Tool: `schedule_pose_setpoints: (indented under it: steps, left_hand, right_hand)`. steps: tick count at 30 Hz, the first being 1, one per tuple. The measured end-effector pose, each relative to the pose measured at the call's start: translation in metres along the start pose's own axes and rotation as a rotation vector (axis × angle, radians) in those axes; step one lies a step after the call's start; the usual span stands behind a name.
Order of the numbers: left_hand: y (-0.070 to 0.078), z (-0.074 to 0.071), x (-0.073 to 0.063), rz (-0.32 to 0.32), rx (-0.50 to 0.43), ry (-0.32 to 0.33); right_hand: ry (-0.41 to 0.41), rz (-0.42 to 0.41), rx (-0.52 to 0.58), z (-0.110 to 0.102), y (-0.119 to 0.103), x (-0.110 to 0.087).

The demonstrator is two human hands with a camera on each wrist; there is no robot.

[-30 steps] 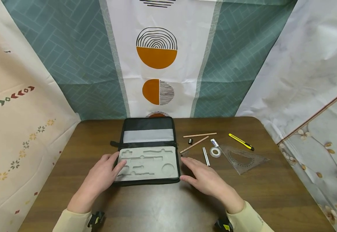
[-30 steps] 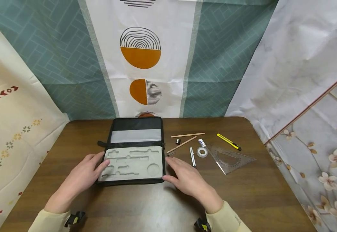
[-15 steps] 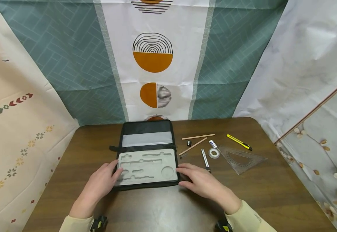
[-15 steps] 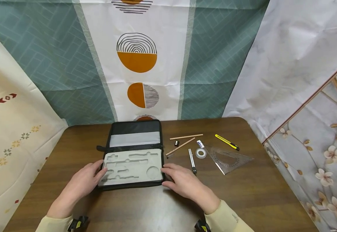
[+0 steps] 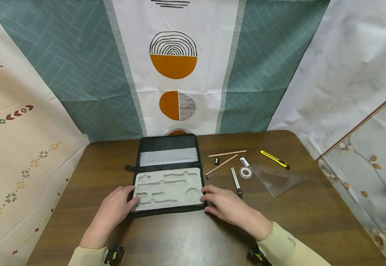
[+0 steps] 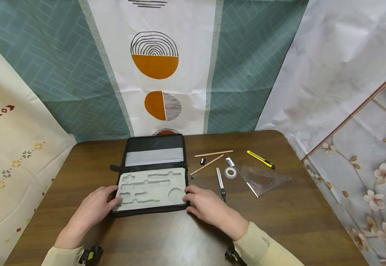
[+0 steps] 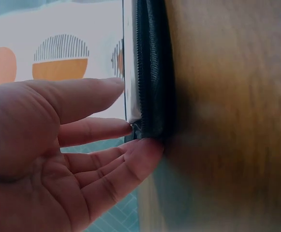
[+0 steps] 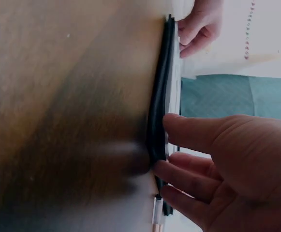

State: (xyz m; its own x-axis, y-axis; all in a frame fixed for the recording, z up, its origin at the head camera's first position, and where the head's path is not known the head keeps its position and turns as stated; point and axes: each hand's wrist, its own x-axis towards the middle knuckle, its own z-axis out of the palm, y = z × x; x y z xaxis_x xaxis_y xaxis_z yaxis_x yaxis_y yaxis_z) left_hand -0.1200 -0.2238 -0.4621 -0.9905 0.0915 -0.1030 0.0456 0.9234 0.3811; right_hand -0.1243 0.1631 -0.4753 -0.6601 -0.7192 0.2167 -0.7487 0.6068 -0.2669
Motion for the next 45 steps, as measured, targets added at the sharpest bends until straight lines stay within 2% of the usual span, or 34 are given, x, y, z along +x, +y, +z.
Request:
schedule_pose_setpoints:
  steps: [6,13,18,36,45]
  left_hand:
    - [0.0,0.001,0.001,-0.015,-0.004,-0.009]
    - [0.002,0.005,0.002,-0.019,-0.004,-0.017]
    - [0.005,0.008,0.002,-0.013,0.0,-0.016]
    - [0.021,0.015,0.005,0.127,0.055,0.026]
    - [0.03,0.018,0.009,0.146,0.049,0.032]
  right_hand:
    - [0.024,-0.021,-0.044,0.0,0.001,0.007]
    - [0.053,-0.011,-0.025,0.002,0.003,0.003]
    - [0.033,0.015,-0.009,0.0,0.003,-0.001]
    - [-0.022,0.061,0.038,-0.009,0.009,-0.019]
    - [-0.014,0.09,0.018,-0.013,0.013,-0.03]
